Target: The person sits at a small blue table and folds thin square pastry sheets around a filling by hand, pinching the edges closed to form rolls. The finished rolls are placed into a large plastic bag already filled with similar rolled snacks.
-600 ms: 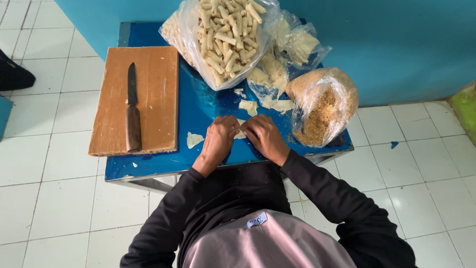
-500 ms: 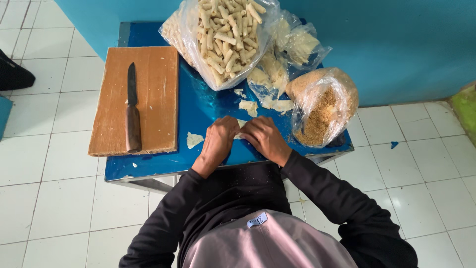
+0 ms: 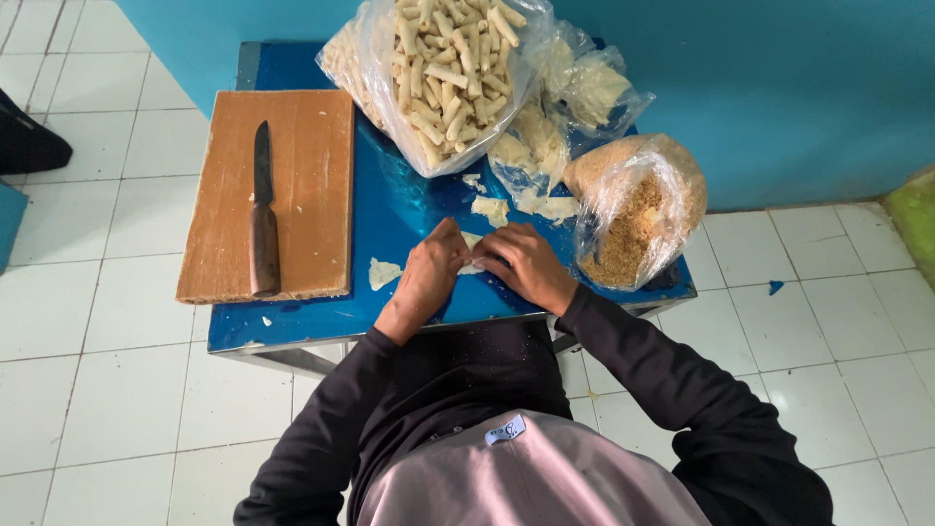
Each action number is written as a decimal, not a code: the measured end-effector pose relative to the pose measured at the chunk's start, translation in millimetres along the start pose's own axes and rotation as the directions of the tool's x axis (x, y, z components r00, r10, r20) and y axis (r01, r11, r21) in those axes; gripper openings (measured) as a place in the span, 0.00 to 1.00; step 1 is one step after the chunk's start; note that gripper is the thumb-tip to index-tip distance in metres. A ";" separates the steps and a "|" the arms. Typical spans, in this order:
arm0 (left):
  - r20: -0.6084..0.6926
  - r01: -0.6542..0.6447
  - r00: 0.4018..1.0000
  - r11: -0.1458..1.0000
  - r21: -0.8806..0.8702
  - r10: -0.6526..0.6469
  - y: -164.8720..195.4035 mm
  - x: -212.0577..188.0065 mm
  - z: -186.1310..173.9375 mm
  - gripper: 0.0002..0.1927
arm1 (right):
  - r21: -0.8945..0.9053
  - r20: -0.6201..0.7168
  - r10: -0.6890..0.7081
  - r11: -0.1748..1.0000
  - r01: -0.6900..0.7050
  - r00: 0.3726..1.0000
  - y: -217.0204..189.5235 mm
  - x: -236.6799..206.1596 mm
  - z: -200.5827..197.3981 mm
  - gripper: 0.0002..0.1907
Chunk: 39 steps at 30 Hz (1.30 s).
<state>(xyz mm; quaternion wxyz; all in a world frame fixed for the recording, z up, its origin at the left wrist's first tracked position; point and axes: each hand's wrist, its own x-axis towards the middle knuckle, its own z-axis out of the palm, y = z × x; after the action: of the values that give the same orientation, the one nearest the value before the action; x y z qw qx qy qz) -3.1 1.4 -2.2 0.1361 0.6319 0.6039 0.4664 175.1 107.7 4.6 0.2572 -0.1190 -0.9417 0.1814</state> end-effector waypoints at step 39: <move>-0.085 -0.009 0.996 0.961 0.275 0.034 21.9 -25.0 0.1 0.15 | -0.329 -0.061 0.034 0.943 -0.052 0.998 -2.6 18.5 2.4 0.16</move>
<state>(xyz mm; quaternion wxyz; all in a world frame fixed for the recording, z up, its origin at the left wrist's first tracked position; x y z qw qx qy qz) 15.0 -26.0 3.2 0.0150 0.6299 0.6612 0.4072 158.0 110.5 11.8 0.2551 -0.1859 -0.9486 0.0233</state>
